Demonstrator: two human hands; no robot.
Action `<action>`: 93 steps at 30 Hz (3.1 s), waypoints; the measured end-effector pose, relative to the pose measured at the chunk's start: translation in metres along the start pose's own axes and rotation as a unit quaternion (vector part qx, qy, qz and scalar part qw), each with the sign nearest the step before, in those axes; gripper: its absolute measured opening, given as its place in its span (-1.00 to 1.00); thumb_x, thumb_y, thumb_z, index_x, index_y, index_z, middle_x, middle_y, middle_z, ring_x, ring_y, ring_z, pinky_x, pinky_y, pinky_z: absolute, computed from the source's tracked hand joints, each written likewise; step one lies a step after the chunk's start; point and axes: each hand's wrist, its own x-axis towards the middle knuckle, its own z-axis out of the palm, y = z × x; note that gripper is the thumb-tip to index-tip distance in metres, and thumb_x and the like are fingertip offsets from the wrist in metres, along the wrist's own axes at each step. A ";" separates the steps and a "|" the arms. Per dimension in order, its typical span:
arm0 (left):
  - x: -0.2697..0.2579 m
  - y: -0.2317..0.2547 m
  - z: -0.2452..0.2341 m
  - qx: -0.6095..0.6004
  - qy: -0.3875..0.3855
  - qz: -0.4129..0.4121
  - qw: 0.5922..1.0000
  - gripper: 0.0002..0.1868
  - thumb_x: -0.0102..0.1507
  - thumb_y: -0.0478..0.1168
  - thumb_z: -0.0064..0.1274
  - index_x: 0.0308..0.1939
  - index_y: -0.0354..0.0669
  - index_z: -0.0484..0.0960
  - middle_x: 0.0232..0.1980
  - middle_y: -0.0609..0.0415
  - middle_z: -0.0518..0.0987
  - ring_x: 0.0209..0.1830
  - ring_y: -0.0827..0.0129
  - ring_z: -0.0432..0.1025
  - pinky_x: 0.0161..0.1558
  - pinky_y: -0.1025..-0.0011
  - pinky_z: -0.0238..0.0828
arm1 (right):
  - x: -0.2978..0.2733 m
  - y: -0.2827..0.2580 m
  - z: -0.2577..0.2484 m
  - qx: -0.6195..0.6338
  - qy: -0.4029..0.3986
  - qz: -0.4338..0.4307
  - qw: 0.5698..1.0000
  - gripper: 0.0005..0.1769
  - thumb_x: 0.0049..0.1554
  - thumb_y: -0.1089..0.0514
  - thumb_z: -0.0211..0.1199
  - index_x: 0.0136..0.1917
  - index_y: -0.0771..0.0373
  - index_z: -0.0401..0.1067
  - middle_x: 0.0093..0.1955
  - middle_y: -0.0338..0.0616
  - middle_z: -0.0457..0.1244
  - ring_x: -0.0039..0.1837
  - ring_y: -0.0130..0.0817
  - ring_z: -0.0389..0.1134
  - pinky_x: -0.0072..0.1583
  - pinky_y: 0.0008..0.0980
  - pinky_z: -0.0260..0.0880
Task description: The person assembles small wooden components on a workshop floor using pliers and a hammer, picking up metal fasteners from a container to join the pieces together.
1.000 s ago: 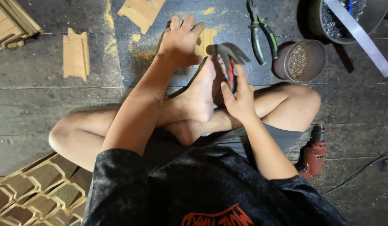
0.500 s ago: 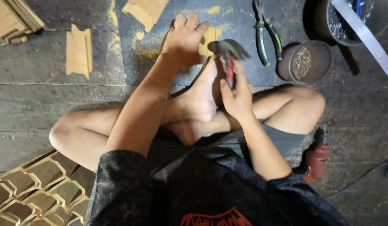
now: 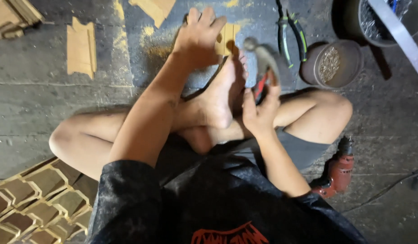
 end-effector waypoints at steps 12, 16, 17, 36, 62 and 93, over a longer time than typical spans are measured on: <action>-0.003 0.003 0.002 0.019 0.011 0.006 1.000 -0.32 0.00 -0.25 0.24 0.23 -0.07 0.48 0.12 -0.10 0.36 0.00 -0.11 0.23 -0.49 -0.06 0.62 | 0.010 -0.009 0.005 -0.071 -0.199 0.206 0.955 -0.29 0.25 -0.06 0.02 0.62 -0.03 0.02 0.19 -0.02 0.40 0.07 0.32 0.43 0.16 0.12 0.38; -0.004 0.001 0.004 0.023 0.054 0.022 0.998 -0.34 -0.06 -0.27 0.26 0.15 -0.12 0.52 0.03 -0.11 0.40 -0.08 -0.06 0.28 -0.60 0.03 0.60 | -0.007 0.006 0.004 -0.061 -0.063 0.081 0.993 -0.38 0.33 0.02 0.20 0.56 0.18 0.12 0.24 0.04 0.27 0.15 0.01 0.34 0.22 -0.09 0.38; 0.001 0.000 0.003 0.016 0.052 0.033 0.998 -0.35 -0.03 -0.27 0.25 0.17 -0.14 0.51 0.02 -0.11 0.38 -0.08 -0.08 0.28 -0.61 0.02 0.59 | -0.010 0.007 0.004 -0.054 -0.022 0.050 0.997 -0.29 0.32 0.09 0.24 0.64 0.22 0.07 0.55 0.16 0.21 0.50 0.09 0.35 0.45 -0.09 0.37; 0.009 0.000 -0.003 0.047 0.006 0.011 0.999 -0.29 0.08 -0.01 0.51 0.20 -0.07 0.50 0.10 -0.09 0.40 -0.01 -0.03 0.32 -0.45 0.15 0.67 | 0.012 0.012 0.006 -0.071 -0.170 0.128 0.975 -0.31 0.32 0.10 0.12 0.65 0.15 0.05 0.02 -0.02 0.38 -0.45 -0.14 0.24 -0.18 -0.18 0.40; -0.004 0.002 0.003 0.110 0.067 0.042 0.991 0.00 -0.12 0.28 0.61 0.23 -0.09 0.51 0.08 -0.07 0.42 -0.09 0.03 0.37 -0.51 0.15 0.67 | 0.023 -0.007 0.004 -0.106 -0.225 0.164 0.955 -0.35 0.23 0.09 0.02 0.58 0.07 0.08 0.14 0.16 0.39 0.08 0.41 0.39 0.16 0.13 0.35; -0.053 0.044 -0.126 -0.112 0.267 0.220 0.932 -0.24 0.16 0.44 0.31 0.30 0.22 0.55 0.47 0.01 0.32 0.60 -0.05 -0.01 0.57 -0.36 -0.43 | 0.035 0.032 -0.083 -0.088 -0.248 0.369 0.891 -0.24 0.12 -0.03 0.31 0.59 -0.19 0.31 0.20 0.14 0.45 0.07 -0.03 0.54 0.17 0.01 0.54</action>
